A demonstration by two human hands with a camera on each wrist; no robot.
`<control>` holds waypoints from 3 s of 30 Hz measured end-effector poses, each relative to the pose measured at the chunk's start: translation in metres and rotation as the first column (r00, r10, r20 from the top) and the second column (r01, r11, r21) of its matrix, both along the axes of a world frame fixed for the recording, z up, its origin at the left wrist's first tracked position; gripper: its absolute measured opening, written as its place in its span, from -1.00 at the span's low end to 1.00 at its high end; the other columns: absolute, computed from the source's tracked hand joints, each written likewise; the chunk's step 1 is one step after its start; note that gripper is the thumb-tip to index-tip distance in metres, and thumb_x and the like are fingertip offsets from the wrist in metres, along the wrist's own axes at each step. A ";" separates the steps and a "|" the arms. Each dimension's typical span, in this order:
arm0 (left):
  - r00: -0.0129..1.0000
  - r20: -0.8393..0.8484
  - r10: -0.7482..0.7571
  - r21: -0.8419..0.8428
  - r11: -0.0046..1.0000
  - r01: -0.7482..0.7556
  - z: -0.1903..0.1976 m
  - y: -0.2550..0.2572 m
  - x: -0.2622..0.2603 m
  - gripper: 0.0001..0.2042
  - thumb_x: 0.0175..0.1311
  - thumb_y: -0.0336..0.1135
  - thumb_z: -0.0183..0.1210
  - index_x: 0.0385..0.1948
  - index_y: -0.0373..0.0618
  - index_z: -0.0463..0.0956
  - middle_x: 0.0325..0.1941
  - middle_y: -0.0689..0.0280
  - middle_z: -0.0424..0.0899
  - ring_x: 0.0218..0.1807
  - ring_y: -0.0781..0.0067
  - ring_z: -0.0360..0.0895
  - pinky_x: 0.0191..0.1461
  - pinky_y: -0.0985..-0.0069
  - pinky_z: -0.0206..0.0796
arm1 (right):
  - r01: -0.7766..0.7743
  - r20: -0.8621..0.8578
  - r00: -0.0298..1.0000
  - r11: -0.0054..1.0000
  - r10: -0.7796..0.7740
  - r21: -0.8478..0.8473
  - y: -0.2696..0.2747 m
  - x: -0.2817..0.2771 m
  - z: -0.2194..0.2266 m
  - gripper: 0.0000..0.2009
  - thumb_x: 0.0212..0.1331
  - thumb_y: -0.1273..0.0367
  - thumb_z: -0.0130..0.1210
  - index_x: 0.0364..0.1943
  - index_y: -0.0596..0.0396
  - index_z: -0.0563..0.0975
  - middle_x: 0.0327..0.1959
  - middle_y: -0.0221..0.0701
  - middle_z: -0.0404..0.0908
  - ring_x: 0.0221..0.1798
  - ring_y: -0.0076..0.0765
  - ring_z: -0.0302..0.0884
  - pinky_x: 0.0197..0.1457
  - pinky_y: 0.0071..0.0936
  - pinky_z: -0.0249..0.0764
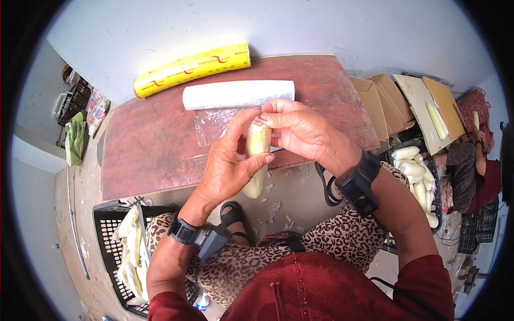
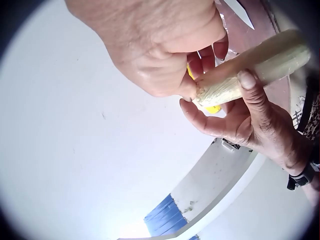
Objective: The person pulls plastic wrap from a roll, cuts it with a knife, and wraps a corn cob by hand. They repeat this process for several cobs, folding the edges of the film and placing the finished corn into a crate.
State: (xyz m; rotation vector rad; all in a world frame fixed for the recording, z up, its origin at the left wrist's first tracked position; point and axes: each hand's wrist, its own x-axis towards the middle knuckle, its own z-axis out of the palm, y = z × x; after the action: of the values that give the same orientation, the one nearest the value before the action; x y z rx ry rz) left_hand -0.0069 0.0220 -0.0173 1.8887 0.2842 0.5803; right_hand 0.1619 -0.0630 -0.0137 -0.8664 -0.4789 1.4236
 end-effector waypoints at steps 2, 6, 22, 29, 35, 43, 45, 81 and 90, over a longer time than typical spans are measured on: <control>1.000 -0.006 0.006 0.012 1.000 -0.006 -0.001 0.001 -0.001 -0.31 0.01 -0.49 0.36 0.23 0.01 0.23 -0.27 0.29 0.56 -0.26 0.52 0.52 -0.15 0.50 0.43 | -0.023 0.001 1.000 1.000 0.023 0.014 0.000 0.001 0.000 -0.83 0.24 0.42 0.08 -0.13 0.09 0.42 -0.12 -0.34 0.48 -0.04 -0.32 0.46 0.04 -0.30 0.44; 1.000 -0.012 -0.018 -0.005 1.000 0.018 -0.004 0.003 -0.001 -0.40 0.02 -0.47 0.36 0.13 0.01 0.28 -0.30 0.30 0.55 -0.29 0.53 0.52 -0.18 0.51 0.43 | -0.036 -0.018 0.999 0.998 0.037 0.042 0.001 0.002 -0.005 -0.86 0.27 0.41 0.04 -0.14 0.10 0.42 -0.12 -0.34 0.48 -0.05 -0.32 0.46 0.05 -0.29 0.43; 0.970 -0.236 0.055 0.023 0.998 -0.051 0.009 0.014 -0.011 -0.49 0.05 -0.52 0.36 -0.13 -0.05 0.14 -0.33 0.35 0.44 -0.28 0.64 0.45 -0.30 0.65 0.37 | 0.068 0.501 0.865 0.996 -0.030 -0.057 -0.001 -0.001 0.007 -0.73 0.23 0.25 0.15 -0.17 0.16 0.48 -0.26 -0.43 0.51 -0.21 -0.57 0.41 -0.23 -0.56 0.40; 0.940 0.025 0.339 -0.069 0.939 -0.337 0.009 0.032 -0.014 -0.52 0.05 -0.43 0.38 -0.20 -0.10 0.15 -0.36 0.29 0.48 -0.35 0.58 0.47 -0.36 0.60 0.39 | -0.176 0.870 0.476 0.983 0.128 -0.048 -0.007 -0.018 0.007 -0.48 0.08 0.24 0.28 0.02 0.33 0.39 -0.04 -0.08 0.53 0.05 -0.16 0.49 0.11 -0.36 0.41; 0.898 0.069 0.435 -0.283 0.871 -0.401 0.015 0.039 -0.021 -0.54 0.08 -0.41 0.37 -0.21 -0.09 0.15 -0.33 0.30 0.49 -0.33 0.60 0.48 -0.33 0.63 0.39 | -0.124 0.976 0.128 0.979 0.179 -0.163 -0.012 -0.033 -0.003 -0.33 -0.07 0.36 0.33 0.16 0.22 0.25 0.06 -0.03 0.39 0.14 0.08 0.40 0.17 -0.15 0.35; 0.880 0.160 0.448 -0.175 0.890 -0.422 0.014 0.035 -0.028 -0.55 0.08 -0.40 0.37 -0.25 -0.06 0.14 -0.34 0.34 0.43 -0.34 0.64 0.43 -0.34 0.69 0.34 | -0.065 0.990 0.106 0.994 0.091 -0.084 -0.013 -0.031 -0.004 -0.37 -0.05 0.40 0.31 0.16 0.13 0.28 0.04 -0.12 0.39 0.11 0.03 0.41 0.15 -0.16 0.35; 0.880 0.208 0.427 -0.184 0.901 -0.393 0.012 0.036 -0.026 -0.55 0.08 -0.40 0.37 -0.26 -0.05 0.14 -0.32 0.33 0.44 -0.34 0.63 0.44 -0.35 0.68 0.37 | -0.071 0.995 0.089 0.997 0.048 -0.041 -0.013 -0.028 -0.008 -0.38 -0.04 0.41 0.30 0.15 0.12 0.29 0.03 -0.13 0.39 0.10 0.03 0.41 0.15 -0.16 0.35; 0.943 0.012 0.334 -0.738 0.640 -0.217 -0.001 0.055 -0.021 -0.59 0.34 -0.01 0.09 0.00 -0.14 0.32 -0.16 0.28 0.46 -0.25 0.48 0.53 -0.19 0.49 0.48 | -0.355 0.159 0.912 0.921 0.379 -0.159 0.000 -0.015 -0.012 -0.55 0.19 0.34 0.19 0.13 0.17 0.34 -0.23 -0.44 0.50 -0.27 -0.59 0.46 -0.34 -0.60 0.42; 0.953 -0.122 0.279 -0.685 0.671 -0.284 0.008 0.040 -0.020 -0.66 0.26 -0.12 0.19 -0.07 -0.16 0.47 -0.15 0.28 0.62 -0.20 0.47 0.59 -0.15 0.50 0.45 | -0.320 0.341 0.866 0.929 0.366 -0.187 0.004 -0.032 0.002 -0.58 0.22 0.32 0.15 0.10 0.18 0.32 -0.13 -0.41 0.48 -0.23 -0.56 0.51 -0.31 -0.62 0.48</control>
State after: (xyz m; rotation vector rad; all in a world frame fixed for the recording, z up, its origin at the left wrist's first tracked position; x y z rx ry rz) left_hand -0.0266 0.0624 -0.0094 1.1037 0.7096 0.5654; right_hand 0.1294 -0.0585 -0.0116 -1.2068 -0.8755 1.6318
